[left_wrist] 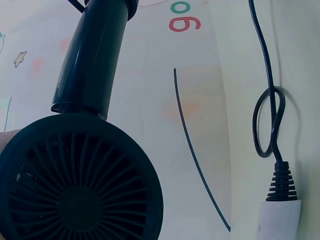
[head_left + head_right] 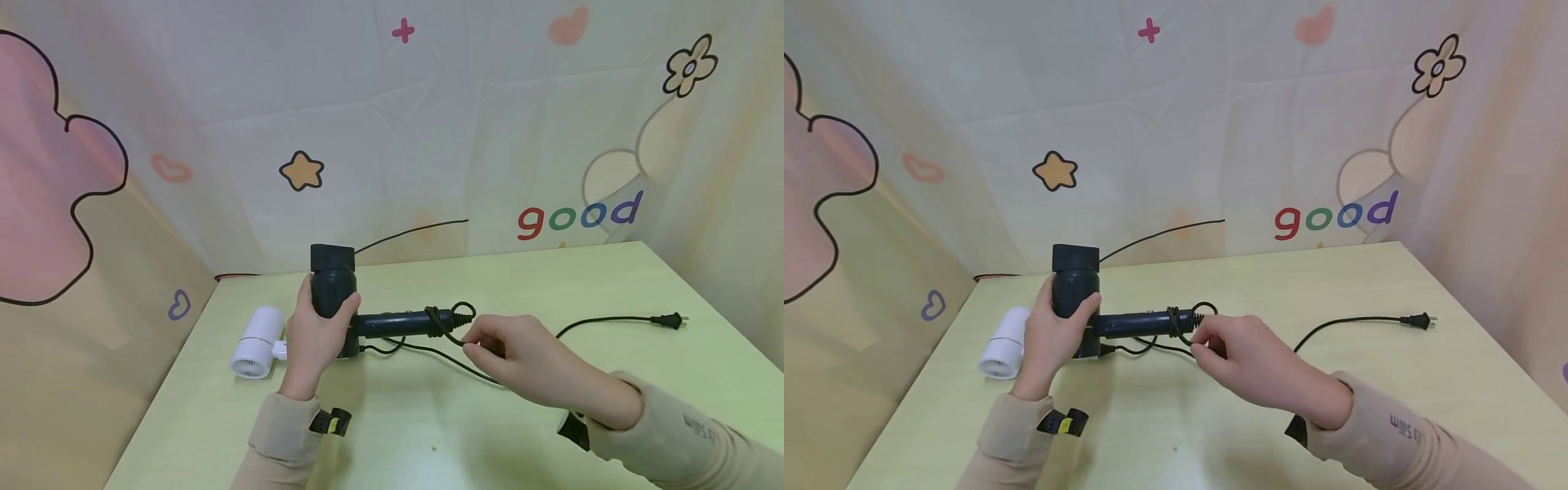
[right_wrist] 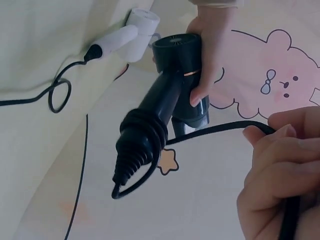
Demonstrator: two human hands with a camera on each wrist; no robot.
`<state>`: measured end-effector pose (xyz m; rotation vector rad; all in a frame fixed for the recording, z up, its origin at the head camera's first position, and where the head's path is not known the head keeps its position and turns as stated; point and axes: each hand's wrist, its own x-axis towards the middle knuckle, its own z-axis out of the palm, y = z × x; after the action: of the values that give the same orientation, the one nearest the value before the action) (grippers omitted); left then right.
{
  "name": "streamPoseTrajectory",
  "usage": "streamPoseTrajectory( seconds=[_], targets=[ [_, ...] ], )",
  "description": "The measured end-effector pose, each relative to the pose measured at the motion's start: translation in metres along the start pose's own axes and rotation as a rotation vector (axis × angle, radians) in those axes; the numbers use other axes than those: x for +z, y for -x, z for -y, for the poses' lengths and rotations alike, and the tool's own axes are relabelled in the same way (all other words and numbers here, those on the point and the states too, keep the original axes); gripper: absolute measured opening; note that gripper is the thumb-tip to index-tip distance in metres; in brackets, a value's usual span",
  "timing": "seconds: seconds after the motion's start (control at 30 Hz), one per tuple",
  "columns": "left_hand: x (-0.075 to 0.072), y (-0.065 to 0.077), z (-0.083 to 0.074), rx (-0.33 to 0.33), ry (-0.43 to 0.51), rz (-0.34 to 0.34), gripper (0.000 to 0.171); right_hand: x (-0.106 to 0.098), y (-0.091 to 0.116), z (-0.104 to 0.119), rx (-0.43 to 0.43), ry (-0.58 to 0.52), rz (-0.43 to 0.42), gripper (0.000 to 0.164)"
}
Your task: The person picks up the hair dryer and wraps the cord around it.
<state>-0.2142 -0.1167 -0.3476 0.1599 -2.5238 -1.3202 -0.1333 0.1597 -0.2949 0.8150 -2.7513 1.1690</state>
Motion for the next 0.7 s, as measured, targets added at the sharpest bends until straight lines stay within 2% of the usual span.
streamPoseTrajectory(
  seconds=[0.2, 0.5, 0.7],
  targets=[
    [-0.001, -0.003, 0.000, -0.004, 0.030, -0.021, 0.085, 0.010, 0.006, -0.002, -0.004, -0.032, 0.022, 0.009],
    [-0.005, -0.004, 0.000, -0.010, 0.103, -0.027, 0.083, 0.026, 0.016, -0.011, 0.142, -0.189, 0.071, 0.011],
    [-0.012, -0.007, 0.000, -0.040, 0.194, -0.028, 0.084, 0.039, 0.021, -0.020, 0.153, -0.302, 0.094, 0.019]
  ],
)
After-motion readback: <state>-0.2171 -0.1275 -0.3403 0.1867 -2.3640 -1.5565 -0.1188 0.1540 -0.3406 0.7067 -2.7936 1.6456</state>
